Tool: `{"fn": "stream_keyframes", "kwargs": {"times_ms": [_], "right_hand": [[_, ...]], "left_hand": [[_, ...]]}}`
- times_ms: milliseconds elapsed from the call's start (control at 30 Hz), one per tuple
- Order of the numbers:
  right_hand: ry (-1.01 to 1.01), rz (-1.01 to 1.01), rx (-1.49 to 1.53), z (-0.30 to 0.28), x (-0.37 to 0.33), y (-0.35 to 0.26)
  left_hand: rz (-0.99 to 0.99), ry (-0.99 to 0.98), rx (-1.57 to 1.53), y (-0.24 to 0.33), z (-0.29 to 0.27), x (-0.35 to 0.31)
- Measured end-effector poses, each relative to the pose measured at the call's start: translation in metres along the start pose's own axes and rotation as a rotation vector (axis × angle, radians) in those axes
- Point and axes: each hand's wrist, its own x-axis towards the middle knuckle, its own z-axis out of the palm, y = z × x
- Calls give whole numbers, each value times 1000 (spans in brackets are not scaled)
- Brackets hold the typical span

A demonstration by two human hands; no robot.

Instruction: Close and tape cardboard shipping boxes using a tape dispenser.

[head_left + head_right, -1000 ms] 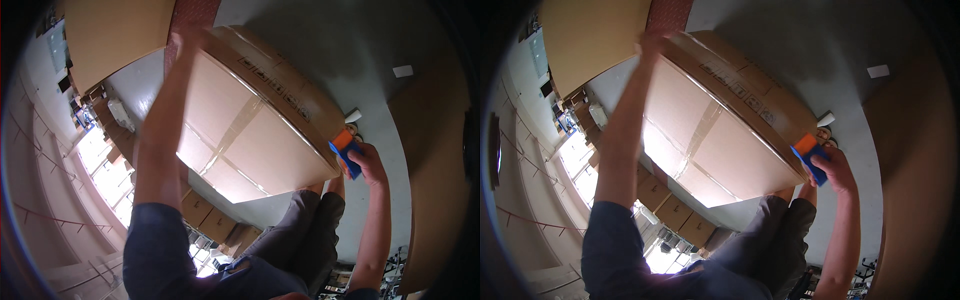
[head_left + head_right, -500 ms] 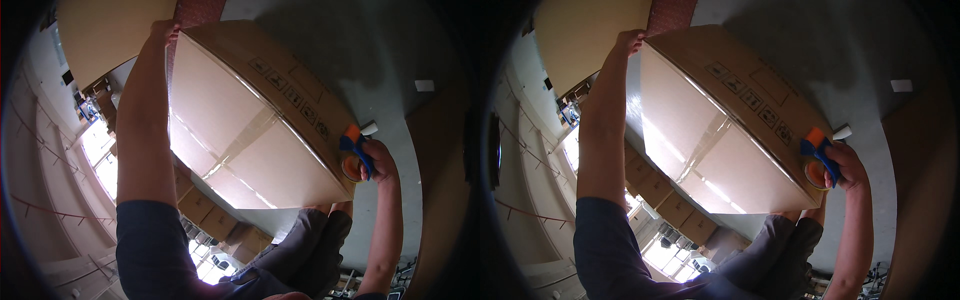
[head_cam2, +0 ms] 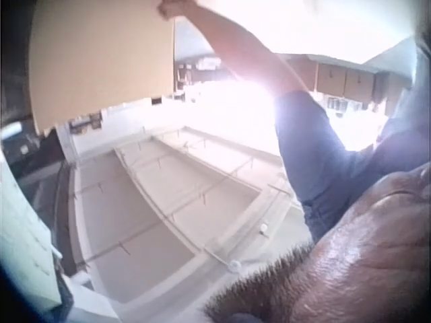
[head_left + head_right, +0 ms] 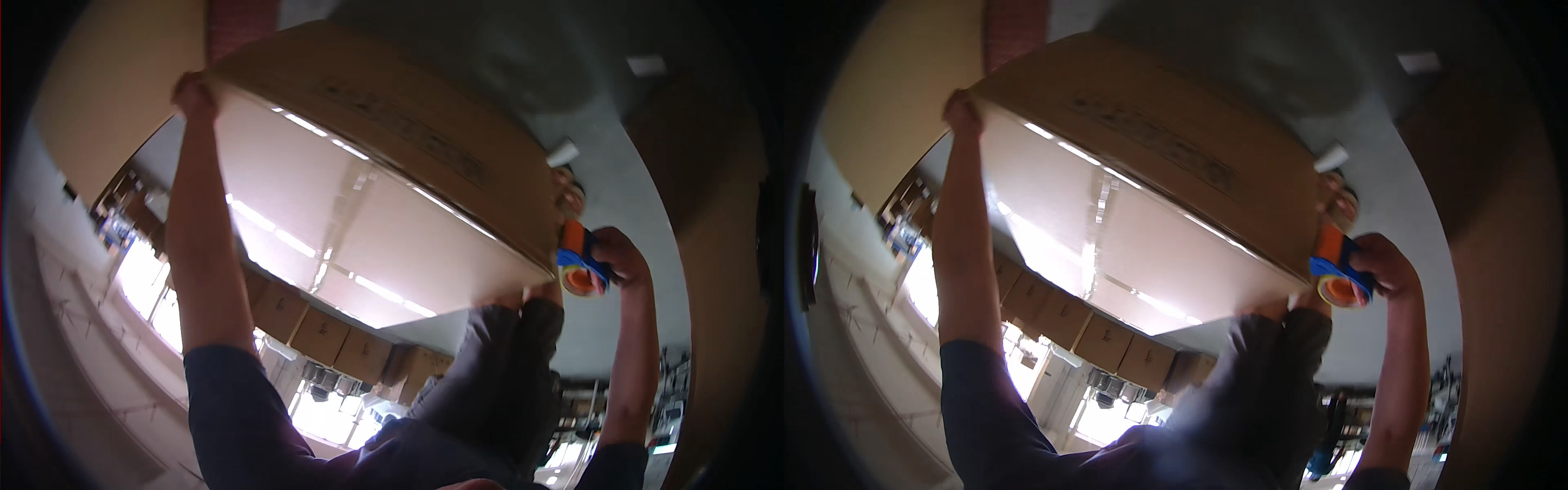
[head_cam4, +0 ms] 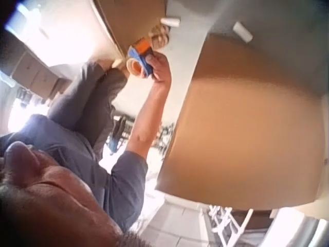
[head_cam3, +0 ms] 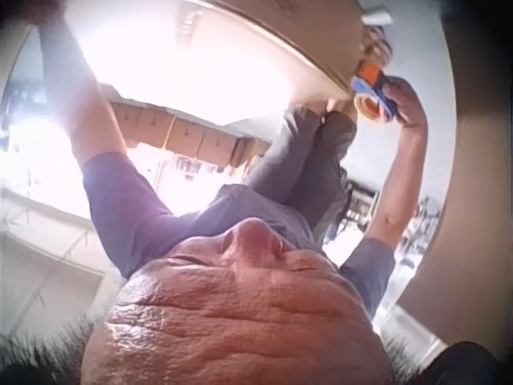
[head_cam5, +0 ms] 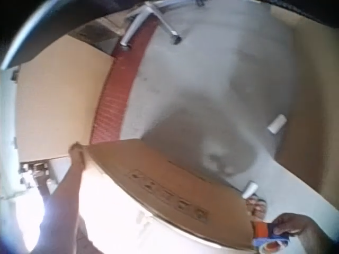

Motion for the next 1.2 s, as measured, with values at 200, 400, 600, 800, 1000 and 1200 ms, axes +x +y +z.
{"fn": "stream_keyframes", "kwargs": {"times_ms": [200, 400, 600, 800, 1000, 1200], "right_hand": [[-49, 61, -6, -29, -28, 38], [-42, 61, 34, -38, -15, 51], [-109, 57, 141, -44, -3, 87], [60, 158, -47, -38, -25, 106], [-72, 168, -333, -9, 7, 67], [497, -290, -1359, 10, 6, 93]], "left_hand": [[1152, -342, 1248, 98, 87, -130], [948, -949, 1012, 151, 179, -328], [791, -1451, 879, 153, 274, -506], [1080, -1319, 774, 141, 293, -543], [1027, -1522, 995, 147, 315, -554], [1054, -1606, 1202, 160, 318, -572]]}}
